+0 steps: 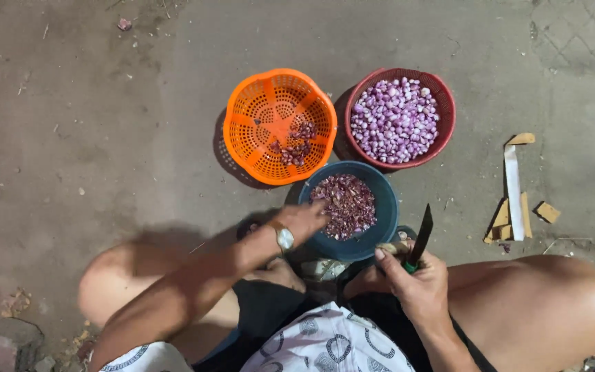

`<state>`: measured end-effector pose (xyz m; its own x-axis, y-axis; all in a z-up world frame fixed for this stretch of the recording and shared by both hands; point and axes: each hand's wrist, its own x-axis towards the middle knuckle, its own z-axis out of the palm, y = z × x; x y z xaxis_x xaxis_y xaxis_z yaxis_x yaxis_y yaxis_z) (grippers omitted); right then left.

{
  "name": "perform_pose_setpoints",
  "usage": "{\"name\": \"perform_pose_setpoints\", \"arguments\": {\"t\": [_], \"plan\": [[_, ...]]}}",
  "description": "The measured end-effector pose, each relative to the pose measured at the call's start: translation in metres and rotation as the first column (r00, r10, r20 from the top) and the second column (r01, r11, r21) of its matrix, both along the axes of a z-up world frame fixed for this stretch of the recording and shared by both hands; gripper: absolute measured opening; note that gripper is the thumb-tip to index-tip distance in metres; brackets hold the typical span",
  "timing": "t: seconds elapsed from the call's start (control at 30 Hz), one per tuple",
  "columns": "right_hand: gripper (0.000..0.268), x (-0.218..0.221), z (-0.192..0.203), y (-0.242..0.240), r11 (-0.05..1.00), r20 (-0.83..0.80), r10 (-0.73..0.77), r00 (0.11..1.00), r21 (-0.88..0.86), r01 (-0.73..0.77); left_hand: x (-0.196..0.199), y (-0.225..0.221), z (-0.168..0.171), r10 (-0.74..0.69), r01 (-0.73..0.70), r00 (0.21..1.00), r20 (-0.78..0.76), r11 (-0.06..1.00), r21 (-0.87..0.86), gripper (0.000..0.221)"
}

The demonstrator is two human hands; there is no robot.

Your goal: Peeling small red onions (shallots) using a knife and placing them in a bowl while sitting on the floor.

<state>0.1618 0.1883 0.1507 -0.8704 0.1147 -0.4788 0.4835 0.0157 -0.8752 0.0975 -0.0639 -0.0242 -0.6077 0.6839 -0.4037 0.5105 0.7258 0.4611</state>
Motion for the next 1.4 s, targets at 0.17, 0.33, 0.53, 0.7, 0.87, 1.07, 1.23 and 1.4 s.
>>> {"name": "perform_pose_setpoints", "arguments": {"t": [0.17,0.33,0.53,0.7,0.87,1.07,1.23,1.4], "plan": [[0.056,-0.035,-0.007,-0.004,0.916,0.141,0.332,0.933,0.188,-0.354,-0.100,-0.028,-0.026,0.372,-0.339,0.927,0.053,0.889,-0.307,0.035],[0.065,-0.046,-0.039,-0.023,0.838,0.357,0.358,0.863,0.284,-0.465,-0.152,-0.036,-0.079,0.608,-0.620,0.779,-0.150,0.784,-0.040,0.018],[0.048,-0.062,-0.055,-0.024,0.848,0.398,0.343,0.851,0.259,-0.463,-0.178,-0.003,-0.254,0.564,-0.597,0.743,-0.359,0.802,0.024,0.020],[0.042,-0.074,-0.056,-0.023,0.851,0.425,0.360,0.830,0.215,-0.479,-0.170,0.004,-0.208,0.445,-0.522,0.765,-0.465,0.852,-0.044,0.021],[0.077,-0.078,-0.053,-0.023,0.820,0.313,0.490,0.814,0.151,-0.552,-0.174,-0.005,-0.132,0.640,-0.654,0.756,-0.140,0.746,-0.121,0.018],[0.076,-0.074,-0.064,-0.014,0.910,0.273,0.395,0.877,-0.251,-0.331,-0.127,-0.005,-0.057,0.500,-0.974,-0.126,0.857,-0.228,-0.010,0.018],[0.051,-0.067,-0.056,-0.007,0.833,0.290,0.277,0.916,-0.548,-0.078,-0.065,0.005,0.017,0.187,-0.970,-0.050,0.981,-0.241,-0.003,0.020],[0.051,-0.065,-0.034,-0.011,0.625,0.110,0.294,0.949,-0.773,-0.104,-0.009,0.012,0.070,0.071,-0.990,0.059,0.996,-0.126,0.068,0.031]]}}
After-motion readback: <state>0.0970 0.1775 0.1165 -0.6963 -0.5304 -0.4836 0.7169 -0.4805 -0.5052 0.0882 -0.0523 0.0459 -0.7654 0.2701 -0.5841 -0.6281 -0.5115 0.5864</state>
